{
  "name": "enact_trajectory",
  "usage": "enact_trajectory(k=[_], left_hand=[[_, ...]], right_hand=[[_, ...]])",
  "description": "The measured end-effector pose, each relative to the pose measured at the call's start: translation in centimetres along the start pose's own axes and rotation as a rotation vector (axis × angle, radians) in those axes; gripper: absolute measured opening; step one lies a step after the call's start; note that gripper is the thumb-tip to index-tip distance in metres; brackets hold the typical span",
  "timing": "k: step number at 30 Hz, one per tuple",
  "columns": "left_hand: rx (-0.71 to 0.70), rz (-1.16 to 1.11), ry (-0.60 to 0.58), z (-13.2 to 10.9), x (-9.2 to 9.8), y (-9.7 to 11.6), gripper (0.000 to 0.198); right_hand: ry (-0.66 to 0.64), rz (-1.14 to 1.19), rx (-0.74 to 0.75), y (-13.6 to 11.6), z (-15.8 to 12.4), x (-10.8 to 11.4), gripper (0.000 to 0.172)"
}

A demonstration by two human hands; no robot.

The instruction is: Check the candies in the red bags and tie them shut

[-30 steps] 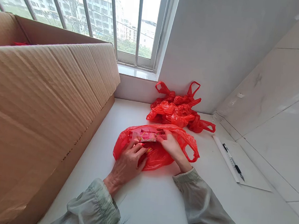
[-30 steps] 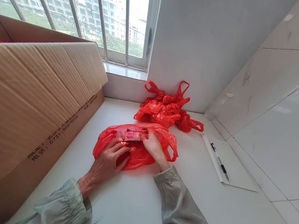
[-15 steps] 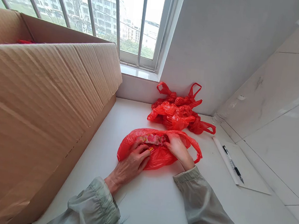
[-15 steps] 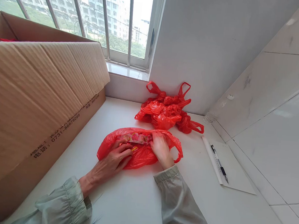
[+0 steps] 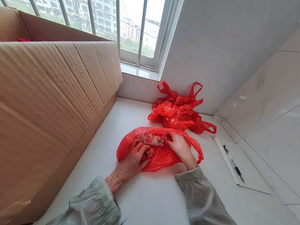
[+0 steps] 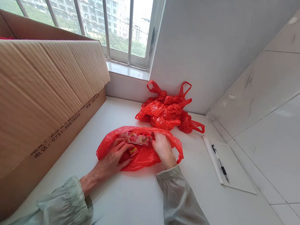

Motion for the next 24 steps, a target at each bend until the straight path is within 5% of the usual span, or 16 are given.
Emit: enact_trajectory(k=[11, 24], left_hand=[[-0.025, -0.107, 0.049, -0.2, 0.4, 0.1, 0.033], [-0.025, -0.121, 0.053, -0.1, 0.6, -0.2, 0.022]], right_hand=[[-0.065, 0.080, -0.003, -0.7, -0.5, 1.3, 0.004], [-0.053, 0.139, 0.078, -1.0, -0.7, 1.7, 0.019]])
Point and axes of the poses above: each hand's wrist, its own z-axis towards the middle knuckle, its own x-axis out of the back of the hand, y = z × x, the point moved 2 cm from there along z, towards the middle knuckle, and after that the axes turned 15 degrees about -y, right-handed, at the moved point
